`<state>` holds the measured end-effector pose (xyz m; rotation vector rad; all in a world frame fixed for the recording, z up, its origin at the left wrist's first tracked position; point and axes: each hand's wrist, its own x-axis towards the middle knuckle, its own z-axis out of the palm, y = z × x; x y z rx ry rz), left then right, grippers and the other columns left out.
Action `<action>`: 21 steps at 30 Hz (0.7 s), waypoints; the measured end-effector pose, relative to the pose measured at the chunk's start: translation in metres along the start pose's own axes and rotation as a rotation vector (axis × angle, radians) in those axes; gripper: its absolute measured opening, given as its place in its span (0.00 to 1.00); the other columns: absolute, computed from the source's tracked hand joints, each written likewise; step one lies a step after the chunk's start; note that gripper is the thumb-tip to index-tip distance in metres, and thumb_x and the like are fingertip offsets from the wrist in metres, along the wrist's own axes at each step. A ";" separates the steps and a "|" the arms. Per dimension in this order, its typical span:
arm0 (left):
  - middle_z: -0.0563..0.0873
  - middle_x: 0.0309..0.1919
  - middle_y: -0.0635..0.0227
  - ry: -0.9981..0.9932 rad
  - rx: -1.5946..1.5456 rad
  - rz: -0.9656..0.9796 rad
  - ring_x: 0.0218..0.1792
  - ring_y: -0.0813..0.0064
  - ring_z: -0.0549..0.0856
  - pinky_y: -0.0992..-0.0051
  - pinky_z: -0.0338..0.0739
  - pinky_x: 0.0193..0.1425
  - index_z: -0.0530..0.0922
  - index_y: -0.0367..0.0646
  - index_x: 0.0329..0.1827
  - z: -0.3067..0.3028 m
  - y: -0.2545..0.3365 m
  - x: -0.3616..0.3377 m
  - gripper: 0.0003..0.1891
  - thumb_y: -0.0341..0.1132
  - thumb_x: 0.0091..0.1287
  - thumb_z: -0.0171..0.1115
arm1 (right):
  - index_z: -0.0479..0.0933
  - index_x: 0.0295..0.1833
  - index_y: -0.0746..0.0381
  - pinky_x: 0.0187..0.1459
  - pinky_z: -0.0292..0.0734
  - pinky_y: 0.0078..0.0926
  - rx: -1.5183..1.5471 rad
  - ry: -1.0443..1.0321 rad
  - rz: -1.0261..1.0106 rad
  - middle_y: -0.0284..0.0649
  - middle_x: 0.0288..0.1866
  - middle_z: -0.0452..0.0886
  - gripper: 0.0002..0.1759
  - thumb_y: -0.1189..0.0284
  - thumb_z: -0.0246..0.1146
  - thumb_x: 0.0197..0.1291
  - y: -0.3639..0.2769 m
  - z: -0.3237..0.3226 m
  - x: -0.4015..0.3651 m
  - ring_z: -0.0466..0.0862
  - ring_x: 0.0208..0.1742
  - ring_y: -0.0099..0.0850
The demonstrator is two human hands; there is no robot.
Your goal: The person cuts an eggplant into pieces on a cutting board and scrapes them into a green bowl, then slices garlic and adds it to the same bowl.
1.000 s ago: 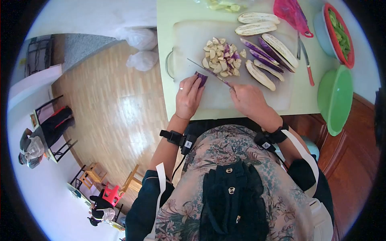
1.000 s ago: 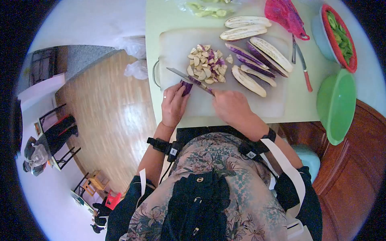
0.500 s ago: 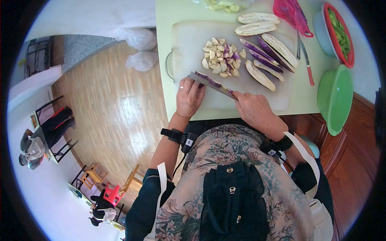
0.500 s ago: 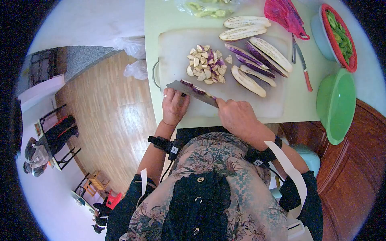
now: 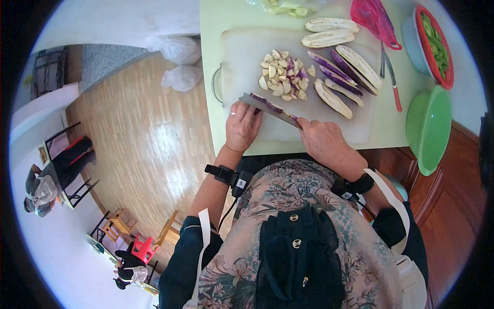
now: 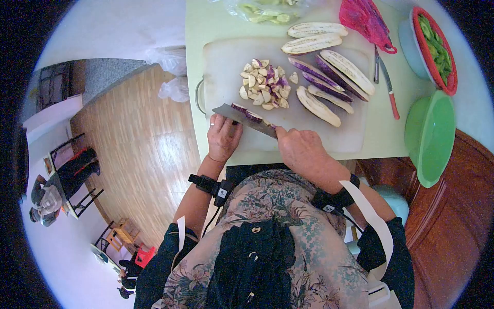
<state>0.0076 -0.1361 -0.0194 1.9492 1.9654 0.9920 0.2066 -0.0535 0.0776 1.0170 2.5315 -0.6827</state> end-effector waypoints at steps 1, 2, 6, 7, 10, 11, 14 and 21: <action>0.78 0.42 0.57 0.000 0.000 -0.001 0.44 0.54 0.78 0.65 0.76 0.48 0.79 0.34 0.42 0.000 -0.001 -0.001 0.15 0.24 0.50 0.68 | 0.74 0.50 0.64 0.29 0.78 0.42 0.009 0.003 -0.009 0.49 0.24 0.80 0.14 0.71 0.56 0.60 -0.001 -0.001 0.001 0.82 0.25 0.47; 0.78 0.42 0.57 -0.009 0.002 -0.006 0.45 0.54 0.78 0.65 0.76 0.48 0.79 0.34 0.43 0.001 -0.001 -0.002 0.15 0.24 0.50 0.68 | 0.74 0.50 0.65 0.29 0.78 0.42 0.018 0.005 -0.019 0.49 0.24 0.80 0.14 0.72 0.56 0.60 -0.002 -0.001 0.002 0.82 0.25 0.47; 0.78 0.43 0.57 0.006 0.014 0.015 0.45 0.55 0.78 0.65 0.76 0.49 0.78 0.34 0.43 0.002 -0.002 -0.001 0.16 0.24 0.50 0.68 | 0.74 0.49 0.66 0.30 0.78 0.42 0.049 -0.017 -0.010 0.50 0.23 0.80 0.14 0.72 0.56 0.59 -0.002 0.000 0.007 0.83 0.25 0.47; 0.78 0.43 0.57 0.006 0.014 0.016 0.45 0.55 0.78 0.65 0.76 0.49 0.78 0.34 0.43 0.002 -0.002 -0.001 0.16 0.24 0.50 0.68 | 0.74 0.49 0.67 0.29 0.78 0.42 0.066 0.011 -0.048 0.50 0.23 0.80 0.14 0.73 0.56 0.59 -0.001 0.003 0.012 0.83 0.25 0.47; 0.78 0.42 0.58 0.006 -0.010 -0.015 0.44 0.56 0.78 0.65 0.76 0.49 0.78 0.34 0.44 0.002 -0.002 -0.003 0.16 0.24 0.50 0.68 | 0.75 0.49 0.68 0.28 0.78 0.43 0.087 0.073 -0.096 0.51 0.23 0.80 0.15 0.74 0.55 0.59 -0.005 0.017 0.033 0.83 0.25 0.48; 0.78 0.43 0.58 0.010 -0.014 -0.010 0.44 0.57 0.78 0.65 0.76 0.49 0.78 0.35 0.45 0.003 -0.003 -0.004 0.17 0.24 0.50 0.68 | 0.75 0.50 0.69 0.28 0.77 0.43 0.091 0.106 -0.104 0.51 0.23 0.80 0.15 0.74 0.55 0.58 -0.008 0.020 0.041 0.82 0.25 0.48; 0.78 0.43 0.58 0.025 -0.026 -0.001 0.45 0.57 0.78 0.65 0.76 0.49 0.78 0.36 0.47 0.004 -0.003 -0.003 0.18 0.24 0.50 0.68 | 0.76 0.50 0.69 0.27 0.77 0.44 0.113 0.092 -0.083 0.52 0.23 0.80 0.15 0.73 0.55 0.59 -0.014 0.019 0.050 0.82 0.24 0.48; 0.78 0.45 0.58 0.060 -0.058 -0.002 0.45 0.57 0.79 0.66 0.76 0.49 0.77 0.36 0.48 0.002 -0.001 0.000 0.19 0.24 0.50 0.68 | 0.78 0.49 0.65 0.32 0.77 0.46 0.135 0.063 -0.004 0.52 0.26 0.81 0.15 0.71 0.54 0.60 -0.014 0.014 0.050 0.83 0.28 0.49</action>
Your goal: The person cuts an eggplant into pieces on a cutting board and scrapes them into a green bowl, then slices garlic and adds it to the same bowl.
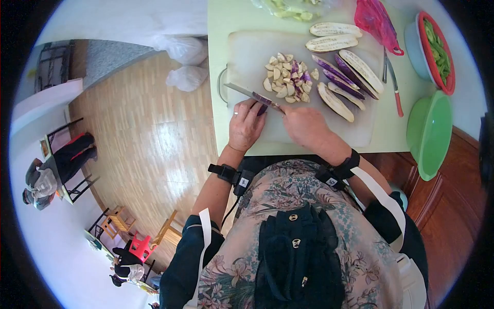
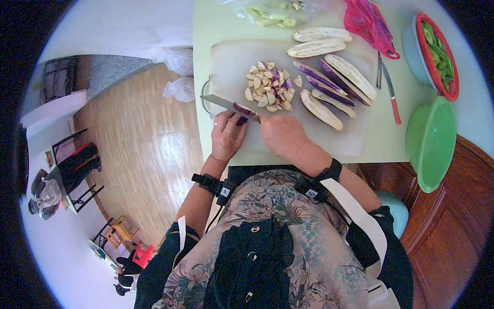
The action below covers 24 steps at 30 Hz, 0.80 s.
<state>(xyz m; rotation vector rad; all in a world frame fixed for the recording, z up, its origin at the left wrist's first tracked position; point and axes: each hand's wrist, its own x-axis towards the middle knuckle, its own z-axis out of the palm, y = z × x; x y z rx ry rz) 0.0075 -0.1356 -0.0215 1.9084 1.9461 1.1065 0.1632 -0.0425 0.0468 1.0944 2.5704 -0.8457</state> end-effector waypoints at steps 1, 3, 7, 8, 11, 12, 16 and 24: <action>0.78 0.45 0.58 0.001 0.001 0.000 0.45 0.57 0.79 0.66 0.76 0.49 0.77 0.36 0.48 0.000 0.000 0.000 0.19 0.24 0.50 0.68 | 0.78 0.49 0.65 0.34 0.77 0.46 0.033 -0.008 0.029 0.52 0.27 0.81 0.15 0.70 0.54 0.61 0.002 -0.001 -0.001 0.83 0.30 0.49; 0.78 0.45 0.58 0.008 -0.005 -0.007 0.46 0.57 0.79 0.66 0.76 0.49 0.77 0.36 0.48 0.000 0.001 -0.001 0.20 0.24 0.50 0.69 | 0.78 0.49 0.64 0.36 0.76 0.47 0.068 -0.018 0.057 0.52 0.28 0.81 0.15 0.70 0.54 0.61 0.006 -0.004 -0.004 0.82 0.32 0.50; 0.79 0.46 0.56 0.021 -0.015 0.008 0.45 0.57 0.79 0.64 0.76 0.47 0.78 0.38 0.47 0.001 -0.001 -0.002 0.19 0.24 0.49 0.70 | 0.77 0.49 0.64 0.37 0.75 0.48 0.080 0.028 0.064 0.53 0.28 0.81 0.14 0.69 0.54 0.62 0.014 -0.009 -0.021 0.81 0.33 0.51; 0.79 0.45 0.57 0.019 -0.002 0.009 0.44 0.57 0.79 0.65 0.76 0.47 0.78 0.37 0.46 0.001 0.000 -0.001 0.19 0.24 0.49 0.70 | 0.77 0.48 0.64 0.36 0.75 0.47 0.055 0.056 0.021 0.52 0.28 0.80 0.14 0.68 0.54 0.62 0.016 -0.009 -0.026 0.81 0.32 0.51; 0.78 0.43 0.58 0.006 0.023 0.001 0.43 0.57 0.79 0.65 0.77 0.45 0.78 0.36 0.44 0.000 0.001 -0.002 0.18 0.24 0.49 0.70 | 0.76 0.49 0.64 0.34 0.75 0.46 0.008 -0.036 0.015 0.52 0.27 0.80 0.14 0.69 0.55 0.62 0.013 -0.022 -0.040 0.81 0.30 0.50; 0.78 0.42 0.58 -0.001 0.037 -0.012 0.42 0.56 0.78 0.65 0.76 0.43 0.78 0.36 0.43 0.001 0.001 -0.003 0.17 0.24 0.49 0.70 | 0.76 0.49 0.64 0.34 0.75 0.46 0.010 -0.034 0.018 0.52 0.27 0.80 0.14 0.69 0.55 0.62 0.012 -0.023 -0.044 0.81 0.30 0.50; 0.77 0.40 0.58 -0.015 0.060 -0.010 0.41 0.55 0.78 0.65 0.76 0.42 0.79 0.36 0.42 0.000 0.001 -0.004 0.16 0.24 0.48 0.70 | 0.75 0.50 0.64 0.31 0.76 0.44 -0.037 -0.077 0.013 0.50 0.25 0.80 0.14 0.70 0.55 0.62 0.013 -0.022 -0.056 0.81 0.27 0.48; 0.78 0.40 0.58 -0.001 0.046 -0.005 0.42 0.55 0.78 0.66 0.76 0.42 0.79 0.35 0.42 0.000 0.002 -0.003 0.17 0.23 0.48 0.70 | 0.74 0.50 0.66 0.30 0.77 0.43 -0.056 -0.085 -0.008 0.50 0.24 0.80 0.14 0.71 0.55 0.61 0.013 -0.021 -0.055 0.82 0.26 0.47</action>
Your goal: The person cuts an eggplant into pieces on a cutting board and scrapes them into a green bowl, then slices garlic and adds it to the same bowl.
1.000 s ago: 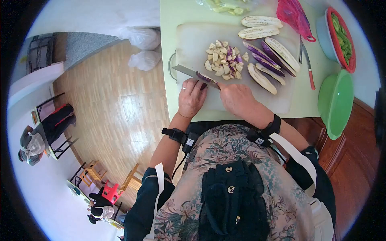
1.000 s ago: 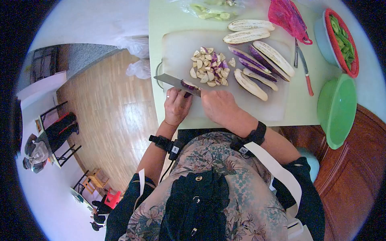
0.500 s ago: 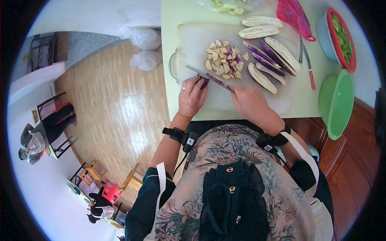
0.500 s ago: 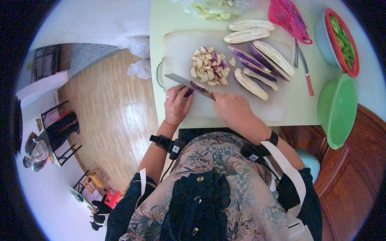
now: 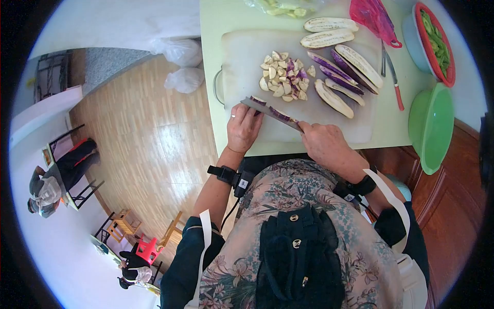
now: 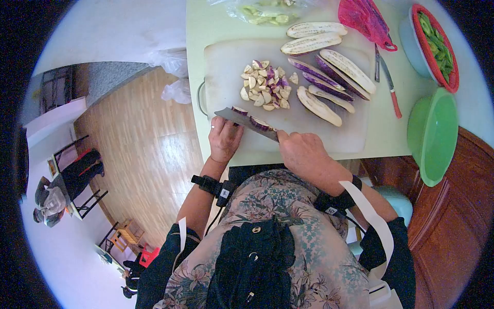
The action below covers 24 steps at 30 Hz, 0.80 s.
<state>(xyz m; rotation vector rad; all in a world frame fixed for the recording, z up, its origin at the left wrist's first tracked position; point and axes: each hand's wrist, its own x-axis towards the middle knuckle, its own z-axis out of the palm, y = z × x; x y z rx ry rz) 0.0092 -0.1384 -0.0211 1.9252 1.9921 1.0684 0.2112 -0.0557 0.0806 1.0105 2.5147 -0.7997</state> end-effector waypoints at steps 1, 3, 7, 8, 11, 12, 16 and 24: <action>0.78 0.40 0.58 0.001 -0.001 0.000 0.42 0.55 0.78 0.66 0.76 0.42 0.79 0.35 0.42 0.000 0.000 0.000 0.17 0.23 0.48 0.70 | 0.74 0.50 0.66 0.30 0.77 0.43 0.005 0.007 -0.004 0.50 0.24 0.80 0.14 0.72 0.55 0.61 0.000 0.001 0.000 0.82 0.26 0.47; 0.79 0.41 0.58 0.003 -0.001 -0.003 0.42 0.56 0.79 0.66 0.77 0.44 0.79 0.34 0.43 0.001 -0.001 -0.001 0.17 0.23 0.48 0.70 | 0.74 0.50 0.67 0.30 0.77 0.43 0.009 0.012 -0.010 0.50 0.23 0.80 0.14 0.72 0.55 0.61 0.000 0.001 0.002 0.82 0.26 0.47; 0.79 0.41 0.58 -0.010 0.004 -0.008 0.42 0.56 0.79 0.66 0.77 0.45 0.79 0.34 0.42 0.001 -0.002 -0.003 0.17 0.23 0.48 0.70 | 0.74 0.49 0.68 0.29 0.76 0.43 0.016 0.005 -0.014 0.51 0.23 0.80 0.13 0.73 0.54 0.61 -0.003 0.000 0.005 0.82 0.26 0.47; 0.79 0.41 0.58 0.002 -0.004 -0.003 0.42 0.56 0.79 0.66 0.77 0.45 0.79 0.35 0.42 0.001 -0.002 -0.002 0.16 0.23 0.48 0.70 | 0.74 0.49 0.68 0.29 0.76 0.43 0.021 -0.008 -0.010 0.51 0.23 0.80 0.13 0.74 0.54 0.61 -0.004 -0.001 0.006 0.82 0.25 0.47; 0.79 0.41 0.58 0.014 -0.017 -0.003 0.42 0.57 0.79 0.66 0.77 0.45 0.80 0.35 0.42 0.002 -0.004 -0.003 0.16 0.23 0.49 0.70 | 0.75 0.49 0.69 0.29 0.76 0.42 0.056 0.078 -0.095 0.52 0.23 0.80 0.14 0.74 0.54 0.60 -0.005 0.010 0.023 0.82 0.25 0.47; 0.79 0.42 0.58 0.012 -0.020 -0.007 0.42 0.57 0.79 0.66 0.77 0.45 0.80 0.36 0.41 0.001 -0.004 -0.003 0.15 0.23 0.49 0.70 | 0.75 0.49 0.69 0.29 0.76 0.42 0.058 0.079 -0.098 0.52 0.23 0.80 0.14 0.74 0.54 0.60 -0.008 0.010 0.031 0.82 0.25 0.47; 0.79 0.42 0.59 0.005 -0.026 -0.006 0.43 0.57 0.79 0.66 0.77 0.46 0.79 0.37 0.43 0.000 -0.003 -0.002 0.16 0.24 0.49 0.70 | 0.76 0.47 0.68 0.31 0.77 0.43 0.032 0.017 -0.030 0.53 0.24 0.80 0.13 0.73 0.54 0.60 -0.019 0.013 0.051 0.83 0.28 0.48; 0.79 0.44 0.58 0.029 -0.073 -0.006 0.44 0.57 0.79 0.65 0.76 0.46 0.79 0.39 0.45 -0.002 0.000 0.002 0.18 0.22 0.49 0.69 | 0.78 0.43 0.64 0.35 0.76 0.49 0.126 0.065 0.074 0.52 0.26 0.80 0.13 0.67 0.53 0.62 -0.005 0.016 0.048 0.82 0.31 0.51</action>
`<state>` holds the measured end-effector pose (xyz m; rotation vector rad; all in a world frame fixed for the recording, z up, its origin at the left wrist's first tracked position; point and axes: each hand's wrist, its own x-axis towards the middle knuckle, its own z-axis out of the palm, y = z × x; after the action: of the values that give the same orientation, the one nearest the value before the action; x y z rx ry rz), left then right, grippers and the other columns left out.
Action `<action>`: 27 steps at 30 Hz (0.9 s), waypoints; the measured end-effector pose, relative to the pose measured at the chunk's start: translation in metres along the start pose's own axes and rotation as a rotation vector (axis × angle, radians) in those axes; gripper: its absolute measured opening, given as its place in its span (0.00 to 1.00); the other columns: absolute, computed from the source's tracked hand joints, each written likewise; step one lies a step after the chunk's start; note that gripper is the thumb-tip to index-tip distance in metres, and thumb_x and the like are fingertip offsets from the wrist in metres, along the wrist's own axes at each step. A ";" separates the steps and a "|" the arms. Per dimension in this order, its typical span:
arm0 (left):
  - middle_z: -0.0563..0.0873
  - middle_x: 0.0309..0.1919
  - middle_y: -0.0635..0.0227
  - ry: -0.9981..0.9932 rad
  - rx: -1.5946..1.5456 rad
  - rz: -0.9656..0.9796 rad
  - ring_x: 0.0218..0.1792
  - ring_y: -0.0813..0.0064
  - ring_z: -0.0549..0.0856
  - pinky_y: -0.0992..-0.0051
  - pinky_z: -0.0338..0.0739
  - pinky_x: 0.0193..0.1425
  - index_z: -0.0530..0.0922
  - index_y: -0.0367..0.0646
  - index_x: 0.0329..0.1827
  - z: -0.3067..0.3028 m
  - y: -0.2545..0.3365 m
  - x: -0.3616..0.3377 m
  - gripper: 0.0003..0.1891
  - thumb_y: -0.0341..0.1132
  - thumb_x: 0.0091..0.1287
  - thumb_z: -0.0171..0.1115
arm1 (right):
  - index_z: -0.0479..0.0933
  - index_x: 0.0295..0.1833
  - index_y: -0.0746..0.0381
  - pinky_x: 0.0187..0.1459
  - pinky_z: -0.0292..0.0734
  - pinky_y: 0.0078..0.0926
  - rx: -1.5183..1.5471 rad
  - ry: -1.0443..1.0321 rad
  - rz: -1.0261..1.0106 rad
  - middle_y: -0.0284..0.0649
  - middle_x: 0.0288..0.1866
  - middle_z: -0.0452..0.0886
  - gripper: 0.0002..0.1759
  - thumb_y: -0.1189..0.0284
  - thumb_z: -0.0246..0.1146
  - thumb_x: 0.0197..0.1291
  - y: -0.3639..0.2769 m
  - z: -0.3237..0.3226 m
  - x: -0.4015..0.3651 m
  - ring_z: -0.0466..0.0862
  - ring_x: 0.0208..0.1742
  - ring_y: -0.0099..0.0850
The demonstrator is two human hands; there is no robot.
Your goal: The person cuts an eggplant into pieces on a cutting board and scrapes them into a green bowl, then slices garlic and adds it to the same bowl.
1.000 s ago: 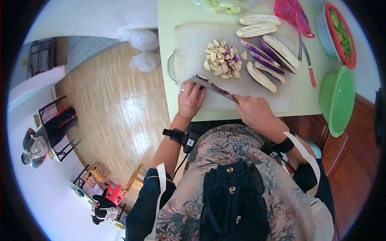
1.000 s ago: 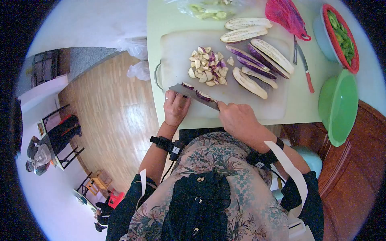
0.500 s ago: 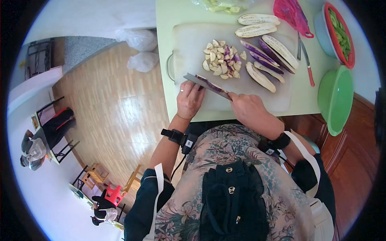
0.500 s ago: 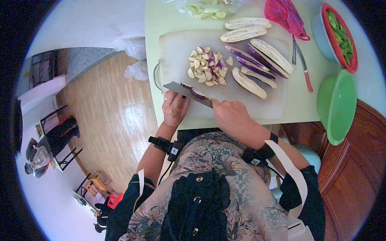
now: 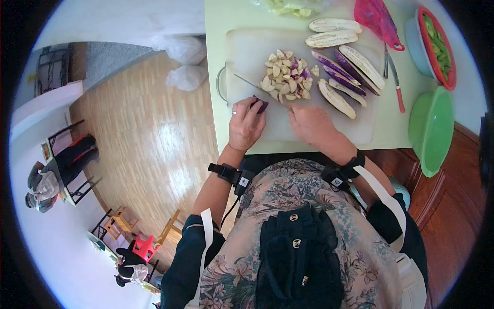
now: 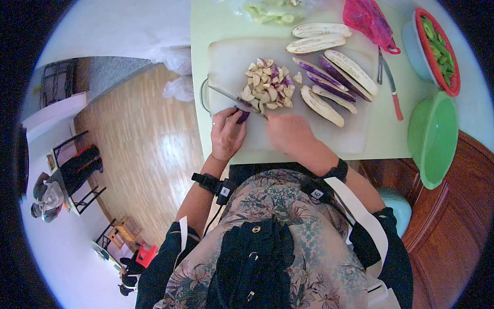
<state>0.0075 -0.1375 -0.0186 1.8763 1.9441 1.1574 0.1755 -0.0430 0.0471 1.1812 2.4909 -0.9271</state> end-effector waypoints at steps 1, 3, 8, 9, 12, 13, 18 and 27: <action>0.79 0.44 0.58 -0.003 0.001 -0.004 0.44 0.57 0.79 0.65 0.76 0.46 0.79 0.39 0.45 0.000 0.000 -0.001 0.18 0.22 0.49 0.69 | 0.77 0.40 0.65 0.34 0.77 0.47 0.004 0.030 -0.005 0.53 0.25 0.80 0.12 0.69 0.52 0.61 0.001 -0.003 -0.003 0.82 0.30 0.50; 0.79 0.44 0.59 0.017 -0.004 0.022 0.44 0.58 0.79 0.66 0.75 0.46 0.78 0.37 0.45 0.001 0.000 0.000 0.18 0.21 0.48 0.68 | 0.77 0.37 0.66 0.32 0.79 0.46 0.007 0.061 -0.005 0.54 0.24 0.80 0.11 0.71 0.52 0.59 0.006 -0.009 -0.009 0.83 0.29 0.50; 0.79 0.42 0.60 0.009 0.011 0.030 0.43 0.58 0.79 0.65 0.76 0.45 0.80 0.38 0.42 0.003 -0.001 -0.001 0.16 0.22 0.48 0.69 | 0.77 0.43 0.65 0.33 0.74 0.47 -0.015 -0.014 -0.025 0.54 0.24 0.79 0.11 0.69 0.53 0.63 0.003 -0.022 -0.031 0.81 0.28 0.51; 0.79 0.41 0.60 0.015 0.023 0.035 0.42 0.58 0.79 0.65 0.76 0.46 0.79 0.38 0.42 0.003 0.000 0.000 0.16 0.21 0.48 0.68 | 0.77 0.43 0.65 0.33 0.74 0.47 -0.013 -0.012 -0.022 0.54 0.24 0.79 0.11 0.69 0.53 0.63 0.003 -0.022 -0.035 0.81 0.28 0.51; 0.79 0.40 0.61 -0.014 0.039 0.005 0.41 0.58 0.79 0.66 0.76 0.46 0.80 0.38 0.41 0.002 -0.001 -0.004 0.16 0.21 0.48 0.68 | 0.76 0.44 0.64 0.32 0.75 0.47 -0.023 -0.056 -0.039 0.52 0.23 0.79 0.11 0.69 0.53 0.63 0.005 -0.020 -0.046 0.81 0.27 0.51; 0.79 0.40 0.61 -0.016 0.038 0.005 0.41 0.58 0.79 0.66 0.76 0.46 0.80 0.38 0.41 0.002 -0.002 -0.004 0.16 0.21 0.48 0.68 | 0.76 0.44 0.64 0.32 0.75 0.46 -0.043 -0.066 -0.036 0.52 0.23 0.79 0.11 0.69 0.53 0.64 0.005 -0.020 -0.049 0.81 0.27 0.50; 0.79 0.40 0.62 -0.009 0.057 0.021 0.41 0.59 0.79 0.67 0.76 0.45 0.80 0.39 0.41 0.002 -0.003 -0.006 0.15 0.22 0.48 0.68 | 0.75 0.45 0.64 0.31 0.76 0.45 -0.086 -0.072 -0.036 0.51 0.23 0.80 0.10 0.69 0.53 0.64 0.005 -0.019 -0.052 0.81 0.26 0.49; 0.76 0.34 0.59 0.008 0.057 0.043 0.37 0.56 0.79 0.64 0.76 0.39 0.79 0.37 0.32 0.000 -0.001 -0.002 0.11 0.22 0.45 0.70 | 0.75 0.44 0.65 0.31 0.76 0.44 -0.095 -0.080 -0.063 0.50 0.23 0.79 0.10 0.71 0.54 0.62 0.004 -0.017 -0.046 0.81 0.26 0.48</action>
<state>0.0072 -0.1391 -0.0200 1.9542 1.9707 1.1342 0.2095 -0.0587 0.0793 1.0211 2.4912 -0.8439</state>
